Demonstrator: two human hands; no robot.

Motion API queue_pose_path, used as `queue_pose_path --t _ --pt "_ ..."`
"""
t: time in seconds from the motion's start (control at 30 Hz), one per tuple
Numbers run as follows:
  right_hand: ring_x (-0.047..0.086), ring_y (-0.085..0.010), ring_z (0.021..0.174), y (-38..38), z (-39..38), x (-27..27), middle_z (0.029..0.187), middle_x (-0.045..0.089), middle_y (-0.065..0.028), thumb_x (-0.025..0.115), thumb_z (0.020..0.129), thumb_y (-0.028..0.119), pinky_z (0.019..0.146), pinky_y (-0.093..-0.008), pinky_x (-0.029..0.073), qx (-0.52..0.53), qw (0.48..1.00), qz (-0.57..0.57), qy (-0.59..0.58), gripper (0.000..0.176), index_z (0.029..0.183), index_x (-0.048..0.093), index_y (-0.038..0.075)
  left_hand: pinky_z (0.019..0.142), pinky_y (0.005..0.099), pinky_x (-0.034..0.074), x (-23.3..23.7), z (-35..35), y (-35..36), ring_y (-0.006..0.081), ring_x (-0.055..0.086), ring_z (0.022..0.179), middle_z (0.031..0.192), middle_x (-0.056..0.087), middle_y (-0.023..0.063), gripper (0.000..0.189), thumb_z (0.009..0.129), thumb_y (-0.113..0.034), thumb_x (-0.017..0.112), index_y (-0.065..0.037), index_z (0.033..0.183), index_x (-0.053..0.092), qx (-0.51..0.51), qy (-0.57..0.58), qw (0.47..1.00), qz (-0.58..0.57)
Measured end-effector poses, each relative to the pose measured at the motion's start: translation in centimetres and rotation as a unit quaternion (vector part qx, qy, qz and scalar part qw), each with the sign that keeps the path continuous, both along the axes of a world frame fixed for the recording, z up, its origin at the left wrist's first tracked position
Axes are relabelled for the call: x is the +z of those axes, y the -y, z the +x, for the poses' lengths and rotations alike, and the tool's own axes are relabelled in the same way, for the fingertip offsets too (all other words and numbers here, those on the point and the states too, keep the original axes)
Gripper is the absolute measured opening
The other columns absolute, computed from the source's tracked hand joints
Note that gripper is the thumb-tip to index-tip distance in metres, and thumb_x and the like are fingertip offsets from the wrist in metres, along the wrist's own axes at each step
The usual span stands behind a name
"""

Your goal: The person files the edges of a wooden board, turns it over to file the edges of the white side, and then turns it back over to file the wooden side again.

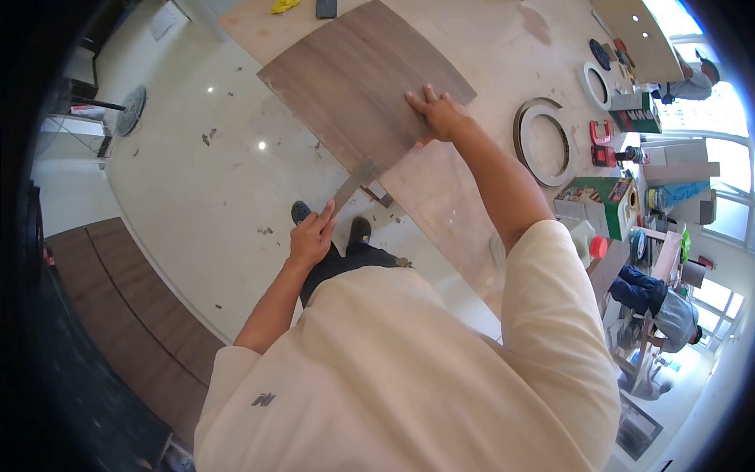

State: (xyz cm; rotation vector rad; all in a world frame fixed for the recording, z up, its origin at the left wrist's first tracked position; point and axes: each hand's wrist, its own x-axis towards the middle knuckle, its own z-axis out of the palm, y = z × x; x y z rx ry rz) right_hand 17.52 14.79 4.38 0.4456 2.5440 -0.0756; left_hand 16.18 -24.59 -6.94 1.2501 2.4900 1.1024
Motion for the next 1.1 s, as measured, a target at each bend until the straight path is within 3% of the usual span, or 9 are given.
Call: queue_pose_path --t 0.17,0.37,0.47,0.57,0.67,0.77,0.87,0.97,1.1 --pt "0.034 -0.0531 0.142 0.9 -0.5 1.1 0.167 0.014 -0.0184 0.094 0.061 0.043 0.114 -0.0501 0.040 -0.006 1.000 0.010 0.015 0.128 0.162 0.015 0.036 0.053 0.0407 0.052 3.4 -0.2 -6.9 0.0295 0.060 0.058 0.070 0.055 0.0067 0.052 0.091 -0.025 0.071 -0.028 0.142 0.059 -0.023 -0.027 0.999 0.014" --pt "0.033 -0.0537 0.142 0.1 -0.3 -0.2 0.167 0.013 -0.0187 0.094 0.060 0.044 0.115 -0.0501 0.039 0.001 1.000 0.010 0.009 0.130 0.162 0.013 0.036 0.055 0.0424 0.053 0.7 -1.3 -0.2 0.0316 0.062 0.061 0.075 0.059 0.0078 0.052 0.093 -0.025 0.067 -0.032 0.143 0.056 0.034 0.011 0.999 -0.022" --pt "0.031 -0.0508 0.145 0.3 -0.5 0.3 0.168 0.012 -0.0156 0.093 0.061 0.048 0.116 -0.0513 0.038 -0.016 1.000 0.003 0.019 0.128 0.161 0.014 0.039 0.055 0.0423 0.053 0.8 -1.0 -1.6 0.0314 0.063 0.062 0.077 0.061 0.0080 0.052 0.093 -0.025 0.067 -0.033 0.144 0.056 0.005 0.003 1.000 -0.009" --pt "0.032 -0.0530 0.143 0.7 -0.5 0.9 0.167 0.012 -0.0194 0.093 0.061 0.043 0.114 -0.0498 0.040 -0.011 1.000 0.007 0.017 0.128 0.162 0.014 0.036 0.055 0.0427 0.053 3.4 -0.8 -6.1 0.0310 0.063 0.062 0.077 0.061 0.0078 0.052 0.093 -0.024 0.067 -0.032 0.143 0.056 -0.024 -0.019 0.999 -0.012" --pt "0.033 -0.0536 0.143 0.4 -0.3 0.6 0.167 0.013 -0.0199 0.093 0.061 0.043 0.114 -0.0494 0.041 -0.001 1.000 0.004 0.009 0.128 0.162 0.014 0.035 0.057 0.0410 0.051 3.6 -1.2 -4.7 0.0302 0.059 0.059 0.070 0.055 0.0075 0.054 0.093 -0.024 0.070 -0.031 0.145 0.056 -0.023 -0.042 0.999 -0.011" --pt "0.032 -0.0538 0.143 0.3 -0.3 0.3 0.167 0.015 -0.0199 0.093 0.061 0.043 0.113 -0.0495 0.041 -0.002 1.000 0.002 0.009 0.127 0.162 0.016 0.035 0.056 0.0414 0.051 2.4 -1.0 0.0 0.0313 0.059 0.060 0.070 0.054 0.0067 0.052 0.093 -0.027 0.068 -0.031 0.144 0.056 0.002 -0.024 0.995 -0.096" --pt "0.031 -0.0531 0.144 0.2 -0.5 0.1 0.169 0.009 -0.0166 0.093 0.061 0.049 0.116 -0.0513 0.037 -0.013 1.000 0.004 0.021 0.127 0.161 0.014 0.041 0.055 0.0414 0.051 1.7 -0.2 -3.0 0.0308 0.058 0.059 0.070 0.053 0.0071 0.052 0.094 -0.029 0.068 -0.031 0.144 0.056 -0.007 -0.021 1.000 -0.013" --pt "0.036 -0.0534 0.141 0.7 -0.4 0.6 0.167 0.016 -0.0189 0.093 0.061 0.043 0.114 -0.0503 0.041 -0.001 1.000 0.016 0.007 0.126 0.161 0.017 0.036 0.056 0.0416 0.051 3.7 -0.2 -7.0 0.0304 0.059 0.061 0.071 0.054 0.0071 0.052 0.094 -0.028 0.068 -0.030 0.145 0.056 -0.034 -0.009 0.999 -0.024" --pt "0.031 -0.0528 0.144 0.1 -0.5 0.3 0.168 0.011 -0.0179 0.092 0.063 0.049 0.117 -0.0504 0.037 -0.012 1.000 0.000 0.014 0.126 0.161 0.014 0.040 0.054 0.0430 0.051 2.3 -0.6 -2.6 0.0316 0.061 0.060 0.072 0.056 0.0064 0.051 0.093 -0.028 0.068 -0.033 0.142 0.057 -0.012 -0.011 1.000 -0.017"
